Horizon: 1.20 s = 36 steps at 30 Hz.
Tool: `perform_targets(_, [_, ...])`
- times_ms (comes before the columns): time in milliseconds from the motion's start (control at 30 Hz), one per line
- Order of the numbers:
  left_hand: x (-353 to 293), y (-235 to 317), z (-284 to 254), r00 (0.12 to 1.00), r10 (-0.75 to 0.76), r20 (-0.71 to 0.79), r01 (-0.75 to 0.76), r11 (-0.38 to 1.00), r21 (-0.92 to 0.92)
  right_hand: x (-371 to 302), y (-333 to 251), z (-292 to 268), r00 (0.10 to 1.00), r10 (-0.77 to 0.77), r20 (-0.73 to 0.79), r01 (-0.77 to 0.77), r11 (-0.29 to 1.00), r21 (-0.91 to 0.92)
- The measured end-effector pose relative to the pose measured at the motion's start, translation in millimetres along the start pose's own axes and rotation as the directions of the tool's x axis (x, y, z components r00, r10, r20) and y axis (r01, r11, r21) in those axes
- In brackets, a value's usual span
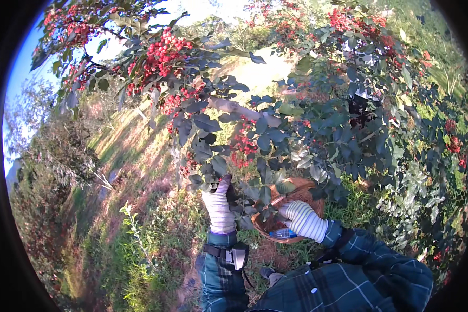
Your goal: Pick red berries from the tree branches and place them into the basket.
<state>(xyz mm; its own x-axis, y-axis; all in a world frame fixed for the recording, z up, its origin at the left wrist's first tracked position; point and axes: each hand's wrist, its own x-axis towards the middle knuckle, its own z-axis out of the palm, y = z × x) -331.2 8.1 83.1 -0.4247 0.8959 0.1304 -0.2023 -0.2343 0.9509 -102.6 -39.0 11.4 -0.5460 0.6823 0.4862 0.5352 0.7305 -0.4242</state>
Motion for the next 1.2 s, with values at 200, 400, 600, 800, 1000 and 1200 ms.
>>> perform_targets(200, [-11.2, -2.9, -4.1, 0.993, 0.094, 0.067, -0.089, 0.993, -0.074, -1.7, 6.6, 2.3, 0.999, 0.046, 0.030, -0.046, 0.999, -0.006])
perform_targets(400, [-5.8, -12.6, -10.4, 0.995, 0.099, 0.021, -0.097, 0.991, -0.090, -5.2, 8.4, 3.9, 0.995, 0.069, 0.065, -0.068, 0.997, -0.018])
perform_targets(600, [-12.1, -11.9, -21.0, 0.993, -0.110, 0.042, 0.116, 0.971, -0.210, -3.8, 8.0, 4.3, 0.995, 0.087, 0.048, -0.086, 0.996, -0.013])
perform_targets(800, [-10.5, -41.5, -41.9, 0.962, 0.099, 0.253, 0.036, 0.878, -0.478, -7.7, 4.5, -0.6, 0.998, 0.065, 0.023, -0.065, 0.998, 0.018])
perform_targets(1000, [9.6, -52.8, -33.2, 0.838, -0.203, 0.506, 0.474, 0.730, -0.492, -4.3, -4.2, -4.2, 0.999, 0.049, 0.024, -0.048, 0.999, -0.022])
perform_targets(1200, [13.7, -46.6, -20.6, 0.768, -0.259, 0.585, 0.638, 0.382, -0.669, -7.6, -3.2, -2.2, 0.996, 0.081, 0.029, -0.080, 0.996, -0.032])
